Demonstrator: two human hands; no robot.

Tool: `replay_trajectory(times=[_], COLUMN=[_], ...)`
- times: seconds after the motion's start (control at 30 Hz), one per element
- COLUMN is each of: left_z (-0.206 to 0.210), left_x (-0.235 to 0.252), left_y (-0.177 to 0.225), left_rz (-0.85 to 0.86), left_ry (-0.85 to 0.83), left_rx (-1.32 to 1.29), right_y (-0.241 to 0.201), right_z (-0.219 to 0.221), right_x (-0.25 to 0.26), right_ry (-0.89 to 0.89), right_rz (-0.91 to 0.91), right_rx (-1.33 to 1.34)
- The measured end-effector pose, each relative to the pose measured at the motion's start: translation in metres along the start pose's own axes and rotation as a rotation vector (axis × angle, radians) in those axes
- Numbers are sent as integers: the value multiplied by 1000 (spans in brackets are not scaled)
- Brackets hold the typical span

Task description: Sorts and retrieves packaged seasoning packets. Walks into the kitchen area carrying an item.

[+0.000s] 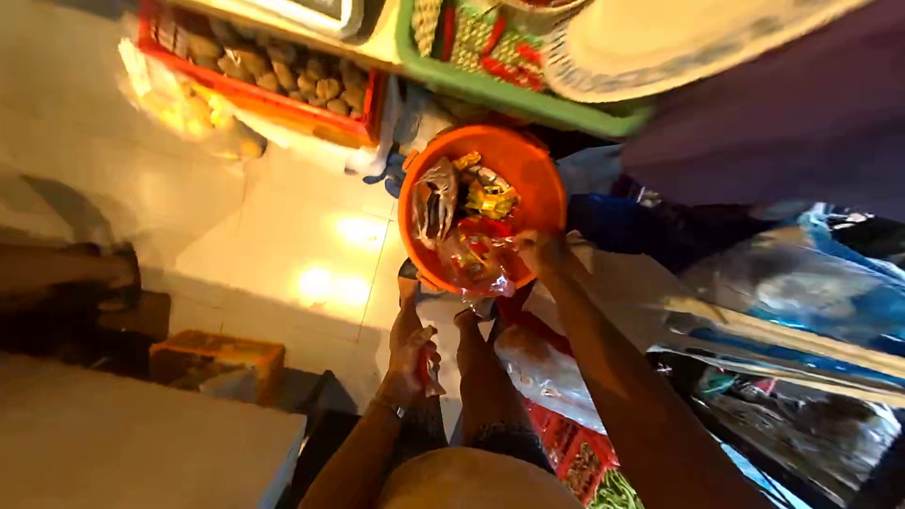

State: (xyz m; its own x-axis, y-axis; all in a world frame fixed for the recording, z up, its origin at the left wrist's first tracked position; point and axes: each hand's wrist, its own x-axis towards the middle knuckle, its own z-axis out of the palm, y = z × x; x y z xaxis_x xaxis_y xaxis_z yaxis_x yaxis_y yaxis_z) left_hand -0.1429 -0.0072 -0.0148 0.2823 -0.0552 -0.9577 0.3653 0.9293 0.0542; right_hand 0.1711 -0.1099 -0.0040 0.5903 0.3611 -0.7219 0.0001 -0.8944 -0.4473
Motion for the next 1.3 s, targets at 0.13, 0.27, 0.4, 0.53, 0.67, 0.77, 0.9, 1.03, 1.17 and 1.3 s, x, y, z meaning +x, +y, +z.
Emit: replay_trajectory(times=[0.13, 0.27, 0.4, 0.53, 0.67, 0.77, 0.9, 1.03, 1.17, 1.3], left_z=[-27, -39, -54, -69, -75, -69, -51, -15, 61, 133], left_x=[1, 5, 11, 15, 22, 17, 5, -18, -75, -134], left_y=[-10, 0, 6, 3, 4, 15, 36, 64, 110, 124], left_rz=[-94, -87, -143, -150, -198, -189, -106, 104, 405, 1048], left_ry=[-43, -164, -247, -320, -346, -342, -326, -332, -329, -435], left_rx=[9, -4, -81, -138, -148, -135, 135, 483, 993, 1617], right_y=[-40, -57, -30, -20, -27, -37, -23, -61, -77, -65], right_z=[24, 96, 135, 145, 151, 144, 125, 60, -10, -45], right_x=[-3, 17, 60, 61, 60, 56, 44, -39, -138, -220], right_ry=[-462, -546, -416, -274, -280, -260, -178, -284, -238, 14], right_rz=[69, 161, 240, 163, 233, 208, 100, 78, 120, 143], right_rx=[94, -557, -638, -501, -511, -500, -462, -397, 69, 951])
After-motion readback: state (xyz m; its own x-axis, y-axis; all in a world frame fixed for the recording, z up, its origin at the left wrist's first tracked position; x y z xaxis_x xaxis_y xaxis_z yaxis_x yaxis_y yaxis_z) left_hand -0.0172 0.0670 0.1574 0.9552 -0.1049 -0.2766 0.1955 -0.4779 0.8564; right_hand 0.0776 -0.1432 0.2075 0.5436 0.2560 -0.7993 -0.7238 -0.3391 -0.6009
